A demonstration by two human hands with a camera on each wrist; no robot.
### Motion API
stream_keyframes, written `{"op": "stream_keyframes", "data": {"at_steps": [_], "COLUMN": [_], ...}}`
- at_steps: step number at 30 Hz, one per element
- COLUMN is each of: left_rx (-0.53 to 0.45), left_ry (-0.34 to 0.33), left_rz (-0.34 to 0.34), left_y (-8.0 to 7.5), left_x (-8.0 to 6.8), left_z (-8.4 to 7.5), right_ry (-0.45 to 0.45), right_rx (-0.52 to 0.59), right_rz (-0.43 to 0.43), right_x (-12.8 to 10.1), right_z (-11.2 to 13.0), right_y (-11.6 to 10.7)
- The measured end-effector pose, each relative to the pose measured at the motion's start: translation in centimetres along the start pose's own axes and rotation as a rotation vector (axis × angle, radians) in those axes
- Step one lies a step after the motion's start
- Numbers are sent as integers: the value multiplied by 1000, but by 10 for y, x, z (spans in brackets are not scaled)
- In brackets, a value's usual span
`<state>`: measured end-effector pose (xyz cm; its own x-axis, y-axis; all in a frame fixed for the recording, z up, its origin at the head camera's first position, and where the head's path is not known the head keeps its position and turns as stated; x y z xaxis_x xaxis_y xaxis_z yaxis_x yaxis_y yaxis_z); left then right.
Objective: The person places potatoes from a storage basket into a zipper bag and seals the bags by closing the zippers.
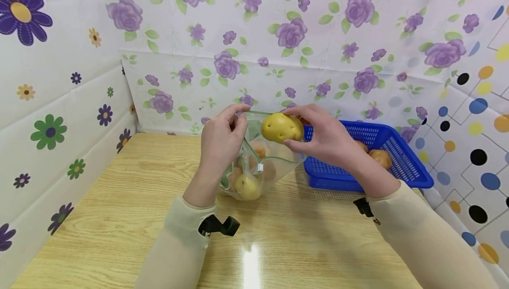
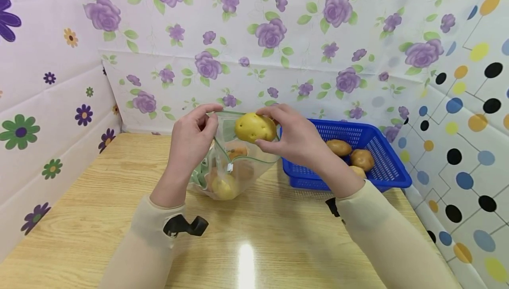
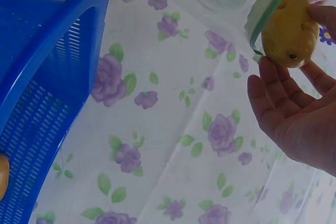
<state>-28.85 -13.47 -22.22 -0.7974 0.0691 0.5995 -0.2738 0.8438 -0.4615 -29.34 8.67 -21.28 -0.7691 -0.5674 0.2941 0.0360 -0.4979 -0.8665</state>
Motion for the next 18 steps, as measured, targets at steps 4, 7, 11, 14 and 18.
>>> {"op": "stream_keyframes", "data": {"at_steps": [4,7,11,14,18], "left_rx": [1,1,1,1,-5], "left_ry": [-1,0,3,4,8], "left_rz": [-3,-5,-4,-4,24], "left_y": [0,-1,-1,-2,2], "left_x": [0,0,0,0,1], "left_z": [0,0,1,1,0], "right_ry": [-2,-24,-59,-60,-43], "right_rx": [-82,-133,-181,-198,-173], "right_rz": [11,2,-7,-10,-20], "right_x": [4,7,11,12,9], "right_z": [3,7,12,11,6], "right_y": [7,11,15,17,16]}}
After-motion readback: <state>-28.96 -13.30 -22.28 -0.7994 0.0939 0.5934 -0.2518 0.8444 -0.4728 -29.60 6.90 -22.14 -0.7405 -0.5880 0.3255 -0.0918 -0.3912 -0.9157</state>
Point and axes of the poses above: each hand's wrist, its own x-axis towards the middle knuckle, its own y-axis out of the palm, z = x × y, the point moved 10 cm from there along x, towards the middle knuckle, and after that the axes turned 8 degrees about z, right-handed, at the moved point
